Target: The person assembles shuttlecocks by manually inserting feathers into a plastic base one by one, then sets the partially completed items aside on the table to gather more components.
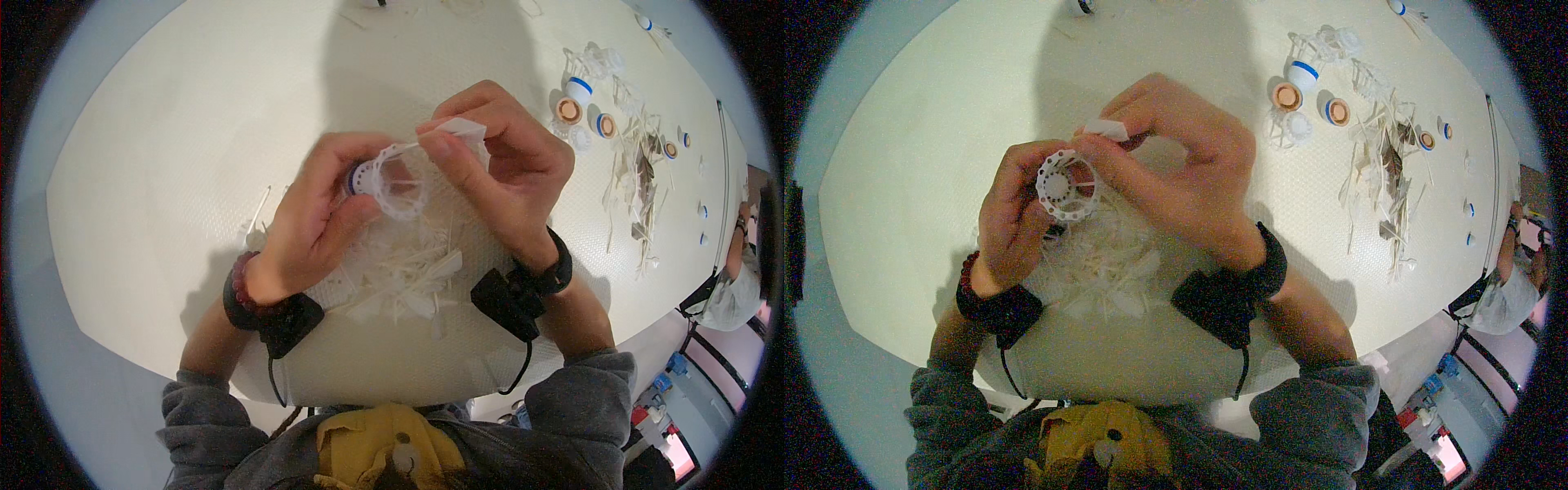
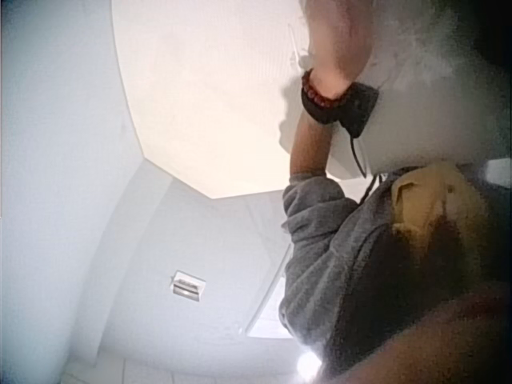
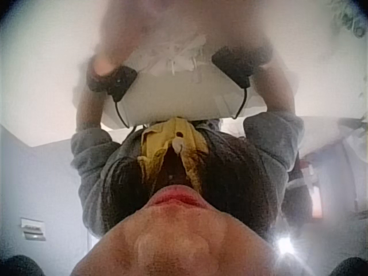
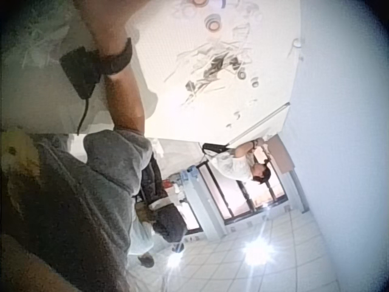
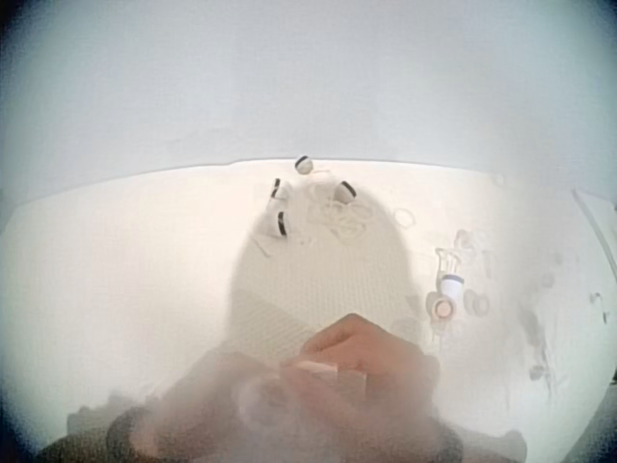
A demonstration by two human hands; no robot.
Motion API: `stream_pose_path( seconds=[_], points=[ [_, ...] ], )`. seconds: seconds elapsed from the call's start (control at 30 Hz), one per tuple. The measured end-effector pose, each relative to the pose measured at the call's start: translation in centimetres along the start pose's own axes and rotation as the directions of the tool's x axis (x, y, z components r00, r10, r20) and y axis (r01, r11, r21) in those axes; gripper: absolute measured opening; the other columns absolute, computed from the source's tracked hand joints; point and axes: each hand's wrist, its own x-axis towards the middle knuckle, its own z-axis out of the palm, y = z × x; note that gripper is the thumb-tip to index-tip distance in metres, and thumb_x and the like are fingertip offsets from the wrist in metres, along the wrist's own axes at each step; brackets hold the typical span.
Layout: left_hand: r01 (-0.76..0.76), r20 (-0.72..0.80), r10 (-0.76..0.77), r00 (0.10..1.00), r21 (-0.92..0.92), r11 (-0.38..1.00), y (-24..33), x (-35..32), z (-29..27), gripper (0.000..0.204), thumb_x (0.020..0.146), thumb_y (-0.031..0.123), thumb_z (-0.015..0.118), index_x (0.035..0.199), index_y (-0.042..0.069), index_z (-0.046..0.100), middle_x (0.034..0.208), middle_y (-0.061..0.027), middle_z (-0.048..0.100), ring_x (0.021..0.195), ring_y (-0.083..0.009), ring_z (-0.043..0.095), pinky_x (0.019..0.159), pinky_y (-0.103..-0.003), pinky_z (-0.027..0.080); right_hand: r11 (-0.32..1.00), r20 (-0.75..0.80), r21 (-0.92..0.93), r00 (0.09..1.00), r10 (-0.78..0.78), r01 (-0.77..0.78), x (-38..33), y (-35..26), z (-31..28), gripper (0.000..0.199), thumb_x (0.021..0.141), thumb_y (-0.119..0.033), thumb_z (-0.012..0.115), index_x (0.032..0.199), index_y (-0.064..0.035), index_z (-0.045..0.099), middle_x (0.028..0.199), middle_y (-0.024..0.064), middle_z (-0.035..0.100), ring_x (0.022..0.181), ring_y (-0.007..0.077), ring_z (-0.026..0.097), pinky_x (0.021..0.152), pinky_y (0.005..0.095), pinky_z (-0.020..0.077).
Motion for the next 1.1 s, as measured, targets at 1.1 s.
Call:
stream_pose_path(
  seconds=[1.1],
  points=[
    [-0.065,-0.066,0.055,0.996,-0.163,0.985,-1.0,0.0,0.0,0.041,0.093,0.028,0.052,0.118,-0.001,0.039,0.107,-0.0083,0.05,0.096,-0.0142,0.052,0.088,-0.028,0.042,0.967,0.155,0.115,0.966,0.209,-0.228,-0.1,-0.4,0.1,0.01,0.075,-0.006,0.073,0.082,-0.0014,0.067,0.079,0.0068,0.064,0.071,0.0094,0.059,0.061,0.0217,0.0472]
  ],
)
